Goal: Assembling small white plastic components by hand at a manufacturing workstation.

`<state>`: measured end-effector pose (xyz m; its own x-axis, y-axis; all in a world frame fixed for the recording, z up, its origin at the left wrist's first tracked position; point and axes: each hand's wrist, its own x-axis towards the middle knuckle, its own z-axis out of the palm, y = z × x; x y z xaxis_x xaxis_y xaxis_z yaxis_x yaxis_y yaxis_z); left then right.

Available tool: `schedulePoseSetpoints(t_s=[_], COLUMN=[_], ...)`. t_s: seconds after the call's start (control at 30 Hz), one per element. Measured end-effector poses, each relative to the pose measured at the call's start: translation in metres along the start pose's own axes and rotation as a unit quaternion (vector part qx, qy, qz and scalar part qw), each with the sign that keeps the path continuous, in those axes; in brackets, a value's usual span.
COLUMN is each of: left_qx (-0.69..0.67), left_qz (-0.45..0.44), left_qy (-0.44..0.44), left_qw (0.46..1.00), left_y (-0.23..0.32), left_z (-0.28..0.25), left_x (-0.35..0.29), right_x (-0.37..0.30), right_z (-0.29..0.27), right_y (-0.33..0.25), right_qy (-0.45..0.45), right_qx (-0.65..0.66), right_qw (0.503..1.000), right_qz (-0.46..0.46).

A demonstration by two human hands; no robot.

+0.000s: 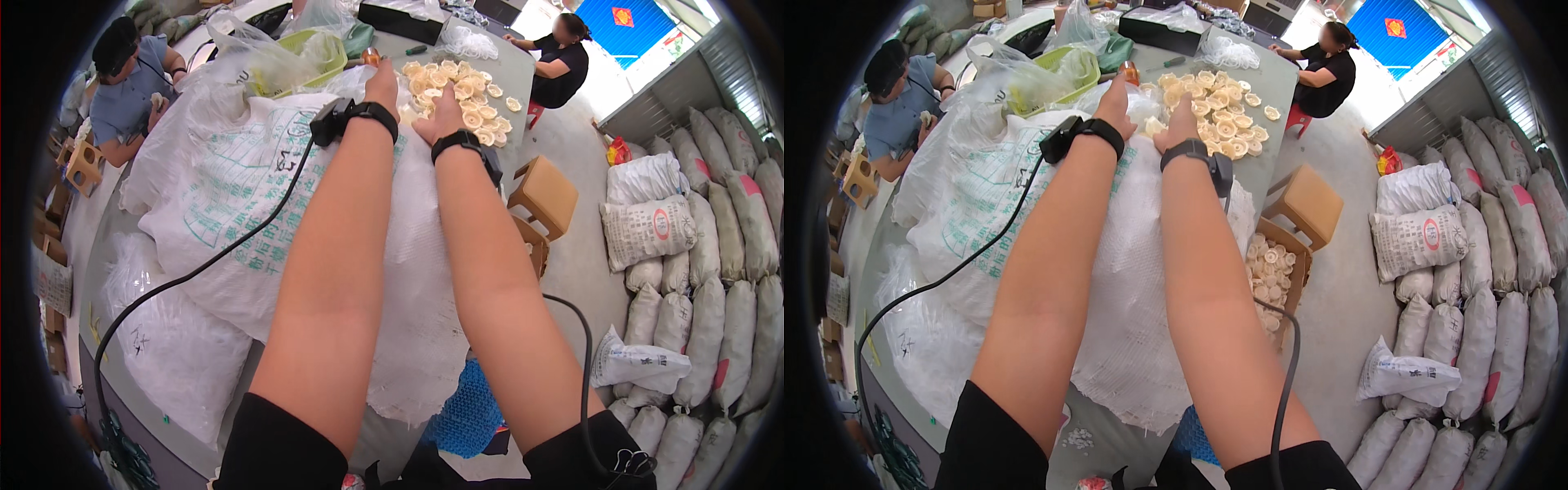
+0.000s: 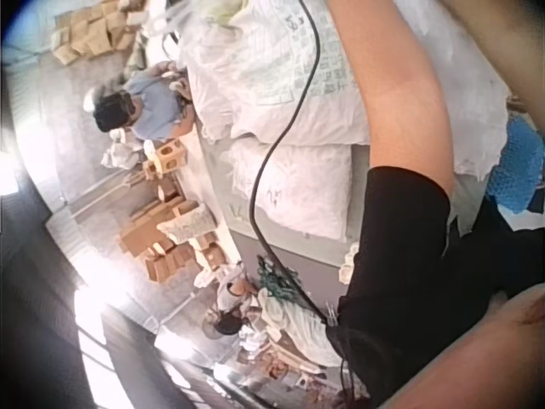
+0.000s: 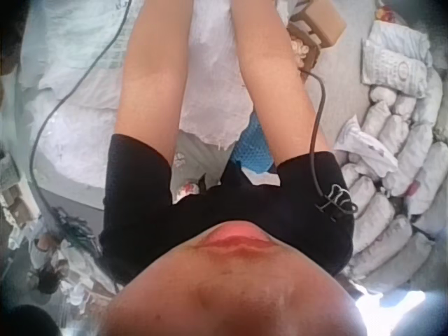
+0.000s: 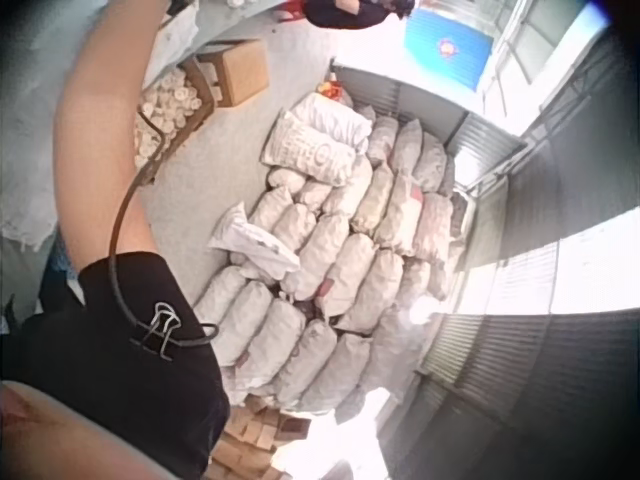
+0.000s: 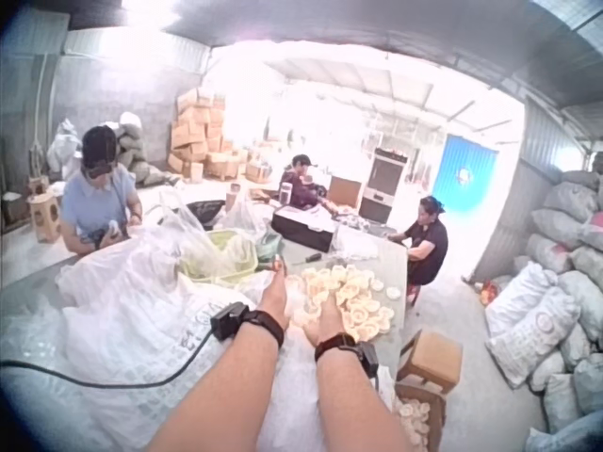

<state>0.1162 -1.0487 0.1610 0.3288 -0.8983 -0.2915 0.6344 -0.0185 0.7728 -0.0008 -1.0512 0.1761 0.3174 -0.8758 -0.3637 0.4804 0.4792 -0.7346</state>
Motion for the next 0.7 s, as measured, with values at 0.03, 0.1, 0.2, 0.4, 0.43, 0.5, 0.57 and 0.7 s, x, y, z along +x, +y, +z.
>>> schedulePoseSetpoints(t_s=[0.03,0.1,0.2,0.4,0.43,0.5,0.57,0.7], left_qx=[-0.016,-0.032,0.102,0.340,0.364,0.391,0.355,0.412], left_qz=[0.029,0.080,0.175,0.354,0.369,0.344,0.297,0.156], left_qy=[-0.004,0.053,-0.016,-0.174,-0.140,0.037,0.237,0.491], left_qw=[0.999,0.995,0.979,0.854,0.844,0.853,0.854,0.752], left_y=[0.006,-0.016,0.013,0.127,0.139,0.132,0.093,-0.043], left_z=[0.001,0.054,-0.001,-0.098,-0.122,-0.183,-0.249,-0.312], left_x=[-0.004,-0.063,-0.102,-0.311,-0.363,-0.453,-0.537,-0.710], right_x=[-0.007,-0.013,-0.102,-0.309,-0.334,-0.375,-0.419,-0.492], right_z=[-0.001,-0.051,-0.034,-0.083,-0.087,-0.091,-0.083,-0.064], right_y=[0.002,-0.015,0.014,0.031,0.046,0.079,0.111,0.178], right_qy=[-0.010,-0.011,-0.145,-0.220,-0.233,-0.314,-0.379,-0.563], right_qx=[-0.040,-0.057,-0.022,-0.065,-0.091,-0.116,-0.139,-0.261], right_qw=[0.998,0.991,0.977,0.949,0.946,0.936,0.915,0.779], right_qz=[-0.039,-0.118,-0.155,-0.217,-0.205,-0.112,-0.008,0.091])
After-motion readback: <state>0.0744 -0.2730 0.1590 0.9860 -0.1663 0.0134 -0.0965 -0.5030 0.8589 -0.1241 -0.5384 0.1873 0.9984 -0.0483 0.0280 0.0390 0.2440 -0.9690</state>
